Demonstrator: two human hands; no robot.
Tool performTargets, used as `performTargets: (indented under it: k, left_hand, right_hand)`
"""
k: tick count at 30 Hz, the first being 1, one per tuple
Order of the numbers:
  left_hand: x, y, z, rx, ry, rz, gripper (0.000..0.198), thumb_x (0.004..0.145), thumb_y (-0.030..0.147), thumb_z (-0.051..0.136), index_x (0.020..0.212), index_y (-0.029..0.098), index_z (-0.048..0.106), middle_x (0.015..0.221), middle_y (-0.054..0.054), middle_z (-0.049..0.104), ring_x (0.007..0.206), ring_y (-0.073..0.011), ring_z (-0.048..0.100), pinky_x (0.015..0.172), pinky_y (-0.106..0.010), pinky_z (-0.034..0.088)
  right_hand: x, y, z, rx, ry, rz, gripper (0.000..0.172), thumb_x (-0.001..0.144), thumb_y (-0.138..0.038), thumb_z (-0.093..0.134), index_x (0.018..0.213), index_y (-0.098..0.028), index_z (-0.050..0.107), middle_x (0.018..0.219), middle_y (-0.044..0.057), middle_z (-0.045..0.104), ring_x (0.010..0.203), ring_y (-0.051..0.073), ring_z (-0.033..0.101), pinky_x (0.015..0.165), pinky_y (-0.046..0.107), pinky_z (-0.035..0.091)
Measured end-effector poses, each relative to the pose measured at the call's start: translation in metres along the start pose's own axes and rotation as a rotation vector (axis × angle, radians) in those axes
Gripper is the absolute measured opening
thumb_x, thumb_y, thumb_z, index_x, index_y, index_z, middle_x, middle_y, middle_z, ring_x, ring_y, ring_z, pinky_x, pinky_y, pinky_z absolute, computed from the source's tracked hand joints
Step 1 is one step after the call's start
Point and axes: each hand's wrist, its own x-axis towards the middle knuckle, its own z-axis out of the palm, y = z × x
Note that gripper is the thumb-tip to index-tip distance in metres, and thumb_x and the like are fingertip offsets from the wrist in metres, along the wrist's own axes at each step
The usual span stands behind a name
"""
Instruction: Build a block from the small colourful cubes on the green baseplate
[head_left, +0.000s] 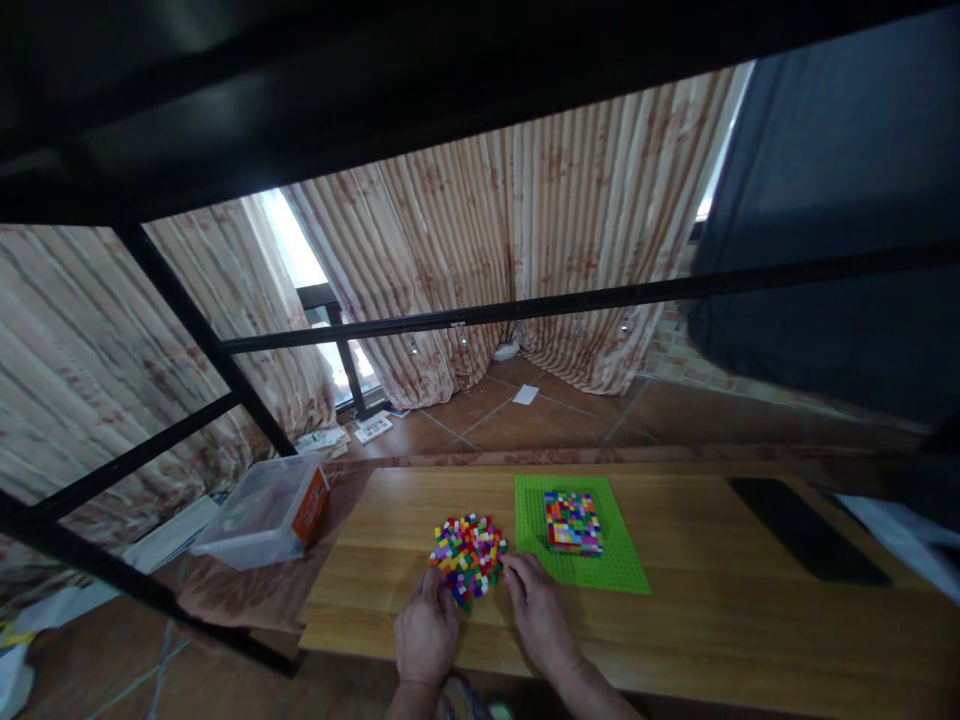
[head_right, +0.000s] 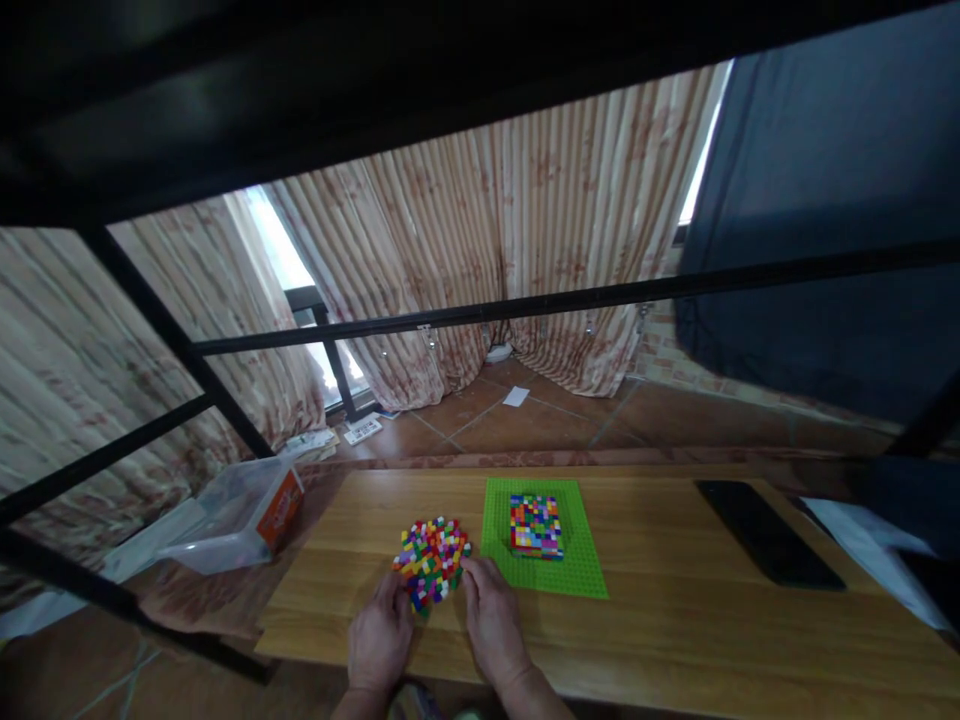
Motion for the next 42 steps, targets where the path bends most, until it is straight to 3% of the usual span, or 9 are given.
performTargets:
  k: [12,30,37,42]
  left_hand:
    - [0.001,0.008,-0.010,0.039,-0.044,-0.050,0.026,0.093,0.022,0.035,0.095,0.022,0.060,0.089,-0.003,0.073,0.078,-0.0168,0.067,0.061,-0.025,0.036]
    - [0.003,0.008,-0.011,0.118,-0.027,-0.036,0.029,0.094,0.024,0.032,0.094,0.023,0.061,0.086,-0.002,0.072,0.075,-0.0171,0.066,0.058,-0.025,0.033]
    - [-0.001,0.017,-0.014,0.137,-0.010,-0.047,0.027,0.092,0.027,0.036,0.097,0.021,0.062,0.088,-0.006,0.071,0.076,-0.0178,0.064,0.061,-0.026,0.034]
    - [-0.002,0.016,-0.012,0.127,-0.016,-0.041,0.027,0.092,0.027,0.037,0.097,0.020,0.062,0.090,-0.007,0.070,0.077,-0.0185,0.063,0.061,-0.026,0.034]
  right_hand:
    - [0.001,-0.003,0.001,0.030,0.083,0.051,0.024,0.093,-0.022,0.042,0.096,-0.024,0.066,0.089,0.004,0.069,0.084,0.017,0.067,0.077,0.027,0.051]
    - [0.007,-0.005,-0.001,0.002,0.039,-0.035,0.026,0.092,-0.018,0.043,0.086,-0.024,0.068,0.082,0.003,0.065,0.078,0.016,0.063,0.071,0.026,0.049]
    - [-0.022,-0.012,-0.027,-0.015,-0.025,0.009,0.024,0.092,-0.020,0.044,0.093,-0.022,0.068,0.090,0.005,0.067,0.086,0.016,0.063,0.079,0.027,0.049]
    - [-0.046,-0.009,-0.056,-0.033,0.007,0.073,0.023,0.092,-0.024,0.046,0.095,-0.022,0.068,0.093,0.006,0.067,0.091,0.017,0.062,0.083,0.029,0.049]
